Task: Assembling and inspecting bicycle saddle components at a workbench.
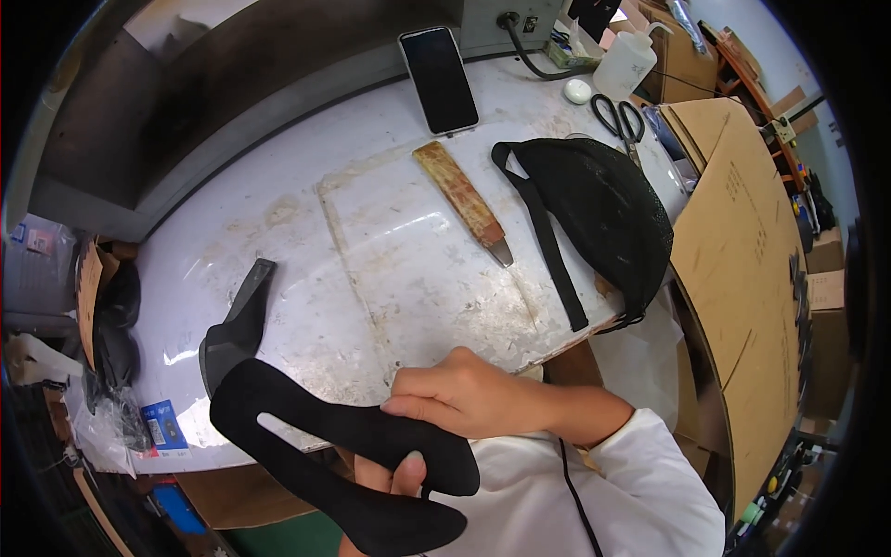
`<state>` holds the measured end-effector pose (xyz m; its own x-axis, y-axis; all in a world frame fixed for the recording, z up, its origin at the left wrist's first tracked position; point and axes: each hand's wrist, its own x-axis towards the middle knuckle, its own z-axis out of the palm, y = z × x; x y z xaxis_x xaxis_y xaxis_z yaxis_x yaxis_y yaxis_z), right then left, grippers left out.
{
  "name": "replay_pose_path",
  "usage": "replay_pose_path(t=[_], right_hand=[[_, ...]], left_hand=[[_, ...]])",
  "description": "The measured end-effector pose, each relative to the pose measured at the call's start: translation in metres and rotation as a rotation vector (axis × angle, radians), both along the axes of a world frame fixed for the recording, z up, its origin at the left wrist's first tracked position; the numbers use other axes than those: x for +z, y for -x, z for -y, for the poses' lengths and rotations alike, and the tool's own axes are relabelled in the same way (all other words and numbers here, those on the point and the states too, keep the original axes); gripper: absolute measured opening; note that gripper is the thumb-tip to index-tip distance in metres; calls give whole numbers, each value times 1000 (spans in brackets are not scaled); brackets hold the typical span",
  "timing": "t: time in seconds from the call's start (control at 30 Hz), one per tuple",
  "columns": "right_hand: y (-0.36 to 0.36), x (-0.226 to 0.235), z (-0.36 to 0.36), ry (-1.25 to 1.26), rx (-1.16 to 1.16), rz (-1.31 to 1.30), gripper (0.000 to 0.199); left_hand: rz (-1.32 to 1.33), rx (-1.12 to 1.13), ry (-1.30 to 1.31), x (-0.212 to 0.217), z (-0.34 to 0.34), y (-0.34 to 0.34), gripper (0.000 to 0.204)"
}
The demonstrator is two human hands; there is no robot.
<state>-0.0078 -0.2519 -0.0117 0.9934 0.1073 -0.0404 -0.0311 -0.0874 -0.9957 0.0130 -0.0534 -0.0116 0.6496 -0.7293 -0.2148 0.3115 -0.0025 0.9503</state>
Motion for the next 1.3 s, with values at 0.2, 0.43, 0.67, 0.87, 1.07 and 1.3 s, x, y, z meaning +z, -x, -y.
replay_pose_path(t=[0.2,0.43,0.67,0.87,1.07,1.3], right_hand=[[1,-8,-24,-609,38,-163,32],[5,-8,-4,-355,-106,-28,32],[1,-11,11,-726,-130,-311,29],[12,-2,5,-541,-121,115,32],[1,17,3,-179,-85,26,29],[3,0,-10,-690,46,-149,26]], left_hand=[[-437,117,-132,30,6,2,53],[-180,-125,-362,30,-3,-15,59],[-382,-53,-268,43,-9,-8,41],[-665,-134,-286,22,-29,-11,51],[-615,19,-178,59,-2,-15,86],[-299,-181,-30,62,9,-14,72]])
